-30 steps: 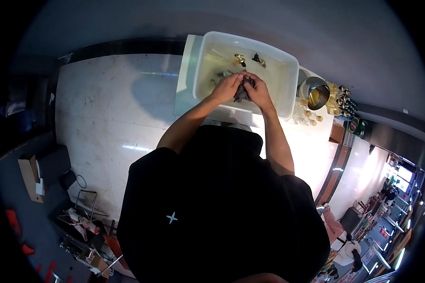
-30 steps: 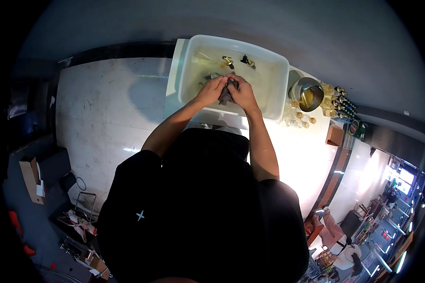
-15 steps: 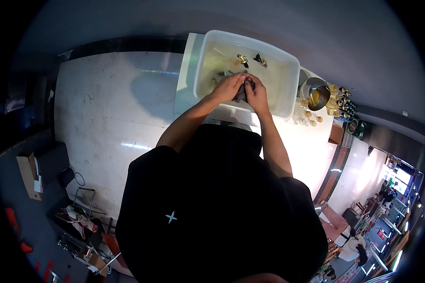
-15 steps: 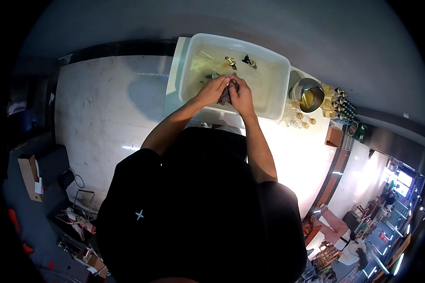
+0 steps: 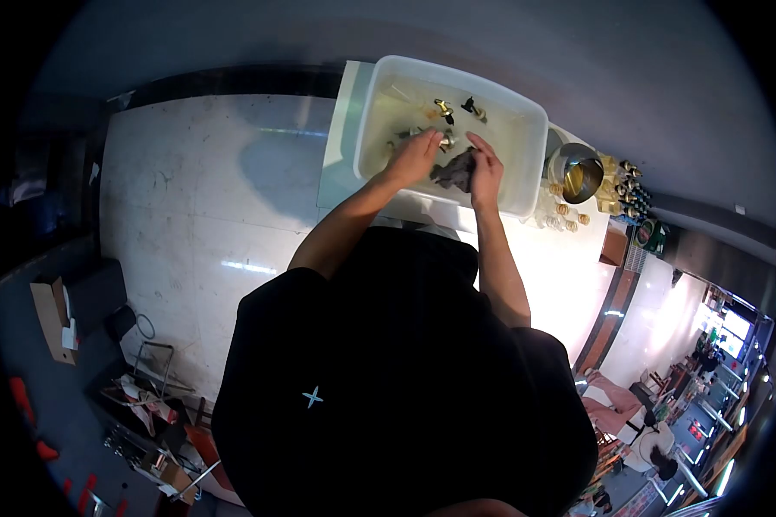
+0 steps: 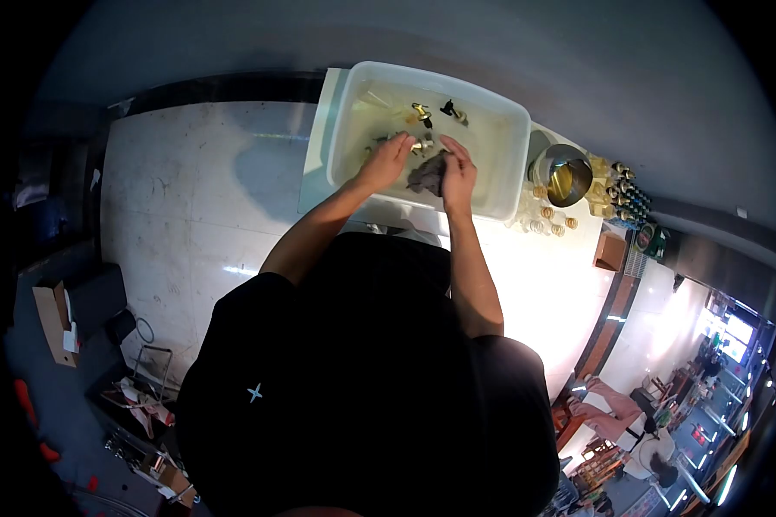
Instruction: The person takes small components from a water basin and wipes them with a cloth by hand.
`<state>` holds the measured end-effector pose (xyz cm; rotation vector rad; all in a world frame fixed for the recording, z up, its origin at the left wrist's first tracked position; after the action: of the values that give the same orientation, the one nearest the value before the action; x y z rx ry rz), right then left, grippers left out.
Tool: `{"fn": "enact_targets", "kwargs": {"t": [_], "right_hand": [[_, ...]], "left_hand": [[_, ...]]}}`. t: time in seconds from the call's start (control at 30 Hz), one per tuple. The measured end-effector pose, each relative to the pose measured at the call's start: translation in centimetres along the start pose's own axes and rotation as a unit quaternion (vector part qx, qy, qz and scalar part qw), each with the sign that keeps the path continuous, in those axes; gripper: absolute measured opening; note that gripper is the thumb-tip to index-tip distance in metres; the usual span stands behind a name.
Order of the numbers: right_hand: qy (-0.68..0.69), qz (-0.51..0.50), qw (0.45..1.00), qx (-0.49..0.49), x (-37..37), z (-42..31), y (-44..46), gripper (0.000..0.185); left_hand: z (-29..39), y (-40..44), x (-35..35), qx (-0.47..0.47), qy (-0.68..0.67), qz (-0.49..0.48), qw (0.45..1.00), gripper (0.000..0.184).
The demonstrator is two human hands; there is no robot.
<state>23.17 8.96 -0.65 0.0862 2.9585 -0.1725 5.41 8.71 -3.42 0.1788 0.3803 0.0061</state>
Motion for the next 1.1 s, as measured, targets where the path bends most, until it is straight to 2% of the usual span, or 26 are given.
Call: {"fn": "enact_targets", "kwargs": {"t": [0.03,0.07,0.17,0.27,0.37,0.4,0.5,0.6,0.7,0.8,0.9,1.0,1.1], "right_hand": [[0.034,0.027,0.999,0.026,-1.1,0.5,0.1,0.032],[0.065,0.022,0.995,0.079,-1.8,1.4,0.0,0.032],[0.069,-0.013,0.988,0.139,-2.7,2.4,0.2,0.028],[0.032,-0.034,0.992,0.117,-2.4,2.9,0.6,0.028],[0.037,-0.114,0.973,0.196,0.3,2.5,-0.8,0.034],[0.012,-0.138,0.973,0.186,0.9,2.9,-0.7,0.031],[0.021,-0.127,0.973,0.194,1.0,4.2,-0.9,0.025],[0.045,-0.081,0.978,0.186,0.2,5.2,-0.4,0.022],[-0.037,-0.047,0.981,0.186,-1.9,5.8,0.4,0.021],[-0.170,-0.014,0.970,0.174,-4.9,6.9,1.5,0.035],[-0.249,0.004,0.946,0.207,-5.9,6.6,1.8,0.047],[-0.283,0.009,0.936,0.210,-6.3,6.6,1.4,0.049],[-0.303,0.025,0.934,0.189,-6.3,6.6,0.4,0.046]], "left_hand": [[-0.3,0.1,-0.3,-0.007,0.010,0.005,1.000,0.034],[-0.5,0.2,-0.5,-0.014,0.019,0.009,1.000,0.034],[-0.7,0.3,-0.5,-0.027,0.031,0.000,0.999,0.033],[-0.8,0.1,0.2,-0.017,0.017,-0.025,0.999,0.031],[-0.3,-0.5,2.0,0.024,-0.065,-0.095,0.993,0.028],[0.3,-0.8,2.5,0.041,-0.102,-0.125,0.986,0.027],[0.3,-1.0,2.6,0.023,-0.075,-0.162,0.984,0.024],[-1.8,-0.5,1.1,-0.058,-0.078,-0.083,0.992,0.022],[-4.4,-0.1,-2.7,-0.087,-0.029,0.033,0.995,0.025],[-5.3,0.2,-4.7,-0.132,0.108,-0.030,0.985,0.023],[-6.7,-0.1,-3.3,-0.110,0.274,-0.164,0.941,0.026],[-7.7,-1.1,-2.6,-0.161,0.345,-0.190,0.905,0.031],[-9.5,-2.0,-1.5,-0.175,0.340,-0.233,0.894,0.039]]}}
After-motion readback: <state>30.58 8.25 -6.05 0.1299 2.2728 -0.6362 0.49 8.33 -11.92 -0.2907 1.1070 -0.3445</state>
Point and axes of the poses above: each hand's wrist, its own y-axis towards the middle knuckle, its own x-axis out of the palm, z = x × y, the point moved 8 cm from there along y, towards the middle knuckle, and after that the axes turned 6 degrees about x, right-handed, at the moved point
